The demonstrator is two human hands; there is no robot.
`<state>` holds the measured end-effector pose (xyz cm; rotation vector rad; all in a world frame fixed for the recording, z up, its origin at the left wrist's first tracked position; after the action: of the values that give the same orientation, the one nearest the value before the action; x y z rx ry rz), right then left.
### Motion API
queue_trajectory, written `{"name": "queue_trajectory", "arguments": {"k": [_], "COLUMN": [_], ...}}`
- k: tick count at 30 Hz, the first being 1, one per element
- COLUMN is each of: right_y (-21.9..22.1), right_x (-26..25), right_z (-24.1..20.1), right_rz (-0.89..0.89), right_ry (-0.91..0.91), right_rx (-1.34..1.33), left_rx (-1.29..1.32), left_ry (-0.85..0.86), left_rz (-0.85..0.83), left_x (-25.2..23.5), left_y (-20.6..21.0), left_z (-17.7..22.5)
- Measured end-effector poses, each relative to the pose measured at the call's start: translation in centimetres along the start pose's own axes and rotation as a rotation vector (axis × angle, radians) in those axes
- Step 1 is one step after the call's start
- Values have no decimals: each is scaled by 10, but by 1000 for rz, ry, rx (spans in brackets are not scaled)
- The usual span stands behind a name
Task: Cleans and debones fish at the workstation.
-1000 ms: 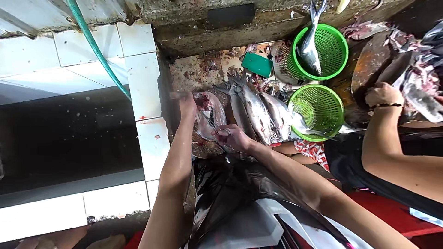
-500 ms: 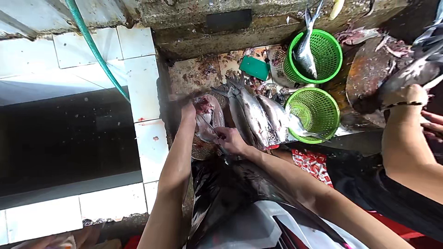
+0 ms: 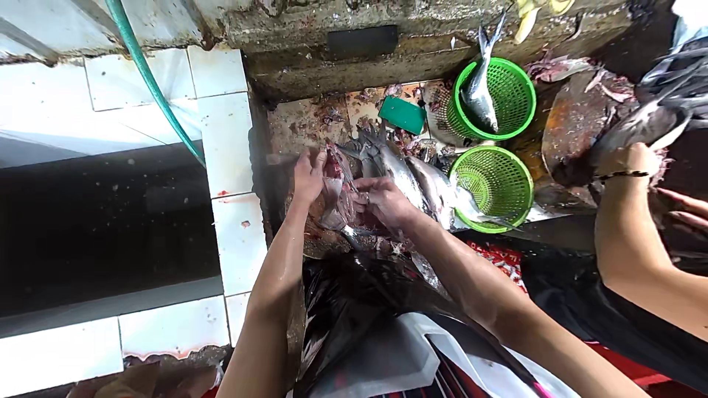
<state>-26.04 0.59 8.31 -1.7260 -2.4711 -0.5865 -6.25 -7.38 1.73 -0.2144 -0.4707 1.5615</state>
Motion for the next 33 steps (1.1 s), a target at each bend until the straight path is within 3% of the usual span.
{"name": "queue_trajectory", "arguments": {"k": [2, 5, 8, 11, 14, 23, 28, 31, 33], "right_y": [4, 7, 2, -6, -6, -2, 2, 4, 5], "right_x": [-12, -17, 4, 16, 15, 5, -1, -8, -9], "right_z": [-6, -2, -3, 6, 12, 18, 21, 30, 36], "right_rz": [46, -20, -73, -18, -28, 6, 37, 60, 30], "right_ry": [35, 48, -55, -17, -28, -91, -82, -148, -225], "right_rx": [-26, 37, 447, 915, 1102, 1256, 1310, 1263, 1065], "left_rx": [-17, 24, 243, 373, 454, 401, 356, 400, 425], "left_ry": [-115, -151, -231, -290, -338, -210, -236, -256, -246], "left_rz": [-167, -110, -47, -34, -31, -47, -20, -21, -31], "left_x": [-3, -4, -5, -4, 3, 3, 10, 15, 15], "left_y": [-5, -6, -16, -26, -26, -22, -15, -9, -11], "left_z": [1, -8, -23, -34, -33, -26, -10, -7, -10]}}
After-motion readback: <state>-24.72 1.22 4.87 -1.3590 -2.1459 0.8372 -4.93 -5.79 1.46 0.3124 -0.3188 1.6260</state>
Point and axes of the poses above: each hand's wrist, its own x-axis away from the middle knuckle, its own y-axis out of the palm, z = x × y, the point moved 2 cm from there along -x, towards the middle knuckle, and after that the axes turned 7 degrees about -y, right-handed, at the moved point
